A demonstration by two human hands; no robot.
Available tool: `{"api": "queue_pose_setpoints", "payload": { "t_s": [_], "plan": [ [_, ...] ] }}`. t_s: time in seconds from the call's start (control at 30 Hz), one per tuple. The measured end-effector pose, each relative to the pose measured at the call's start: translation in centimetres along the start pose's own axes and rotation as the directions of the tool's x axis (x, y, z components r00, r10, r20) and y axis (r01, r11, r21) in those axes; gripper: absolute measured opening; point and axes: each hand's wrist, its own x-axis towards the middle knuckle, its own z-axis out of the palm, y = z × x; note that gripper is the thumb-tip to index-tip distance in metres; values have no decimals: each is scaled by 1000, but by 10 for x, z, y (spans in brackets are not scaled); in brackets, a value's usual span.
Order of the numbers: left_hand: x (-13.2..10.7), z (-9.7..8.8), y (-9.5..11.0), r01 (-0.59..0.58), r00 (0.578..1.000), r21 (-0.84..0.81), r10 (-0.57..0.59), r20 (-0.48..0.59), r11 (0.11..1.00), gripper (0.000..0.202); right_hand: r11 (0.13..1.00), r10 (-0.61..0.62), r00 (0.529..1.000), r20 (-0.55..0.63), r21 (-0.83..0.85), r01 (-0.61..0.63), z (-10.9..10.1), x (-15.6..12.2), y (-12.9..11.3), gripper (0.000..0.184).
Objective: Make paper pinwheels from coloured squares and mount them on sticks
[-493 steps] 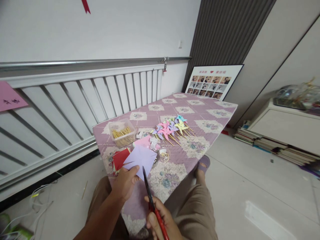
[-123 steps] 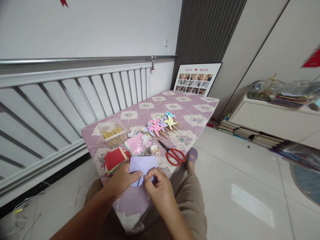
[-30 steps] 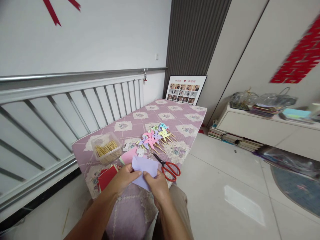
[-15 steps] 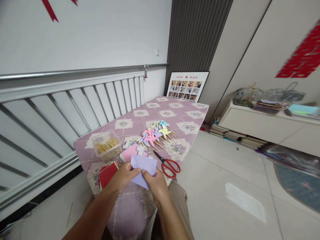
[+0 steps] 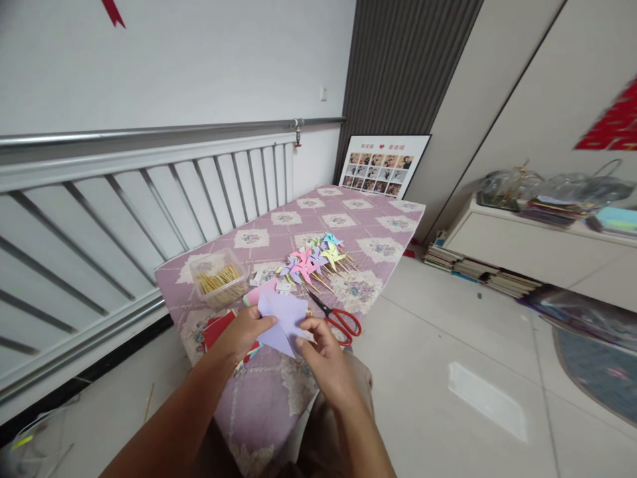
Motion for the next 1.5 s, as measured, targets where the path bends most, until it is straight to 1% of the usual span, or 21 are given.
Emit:
{"api": "queue_pose_setpoints", "payload": {
  "t_s": [0.07, 0.13, 0.27, 0.37, 0.43, 0.53, 0.63, 0.73, 0.93, 1.07, 1.2, 1.37, 1.5],
  "plan": [
    [-3, 0, 1, 0, 1000, -21, 0, 6, 1000, 23, 998, 21, 996, 88, -63, -15, 1, -5, -1, 14],
    [-6, 0, 0, 1, 1000, -29, -1, 14, 1000, 24, 990, 41, 989, 140, -137, -21, 2, -8, 0, 10],
    [-10, -2, -4, 7, 1000, 13, -7, 8, 1000, 27, 948, -10, 978, 207, -310, 75, 2, -12, 2, 18],
    [-12, -2, -5, 22, 1000, 49, -23, 6, 999, 27, 917, -20, 966, 257, -380, 120, 1, -13, 2, 24],
    [-14, 0, -4, 39, 999, 46, -39, 6, 998, 26, 903, -12, 960, 279, -410, 130, 1, -12, 2, 24],
    [-16, 3, -3, 46, 999, 19, -46, 3, 999, 25, 884, -14, 957, 288, -444, 147, -1, -11, 2, 19],
    [-19, 5, -4, 25, 1000, 1, -25, 3, 1000, 25, 872, -25, 958, 284, -462, 159, 0, -11, 1, 13],
    [-22, 8, -6, 7, 1000, 2, -7, -25, 1000, 23, 855, -38, 965, 261, -491, 166, 3, -12, -2, 13],
    [-31, 13, -3, -8, 997, -19, 7, -76, 1000, 20, 851, -69, 982, 178, -504, 151, 15, -15, -5, 20],
    [-34, 14, -2, 8, 993, -9, -9, -116, 1000, 21, 844, -94, 992, 85, -522, 125, 24, -16, -7, 23],
    [-36, 15, -1, 11, 993, -73, -20, -115, 997, 22, 851, -122, 992, 32, -510, 122, 29, -14, -7, 23],
    [-37, 15, -3, -9, 993, -76, 0, -119, 997, 20, 835, -127, 992, 1, -540, 108, 30, -13, -7, 22],
    [-36, 17, -5, -13, 993, -95, 1, -121, 995, 19, 831, -157, 987, -14, -542, 125, 31, -12, -7, 20]
  ]
}}
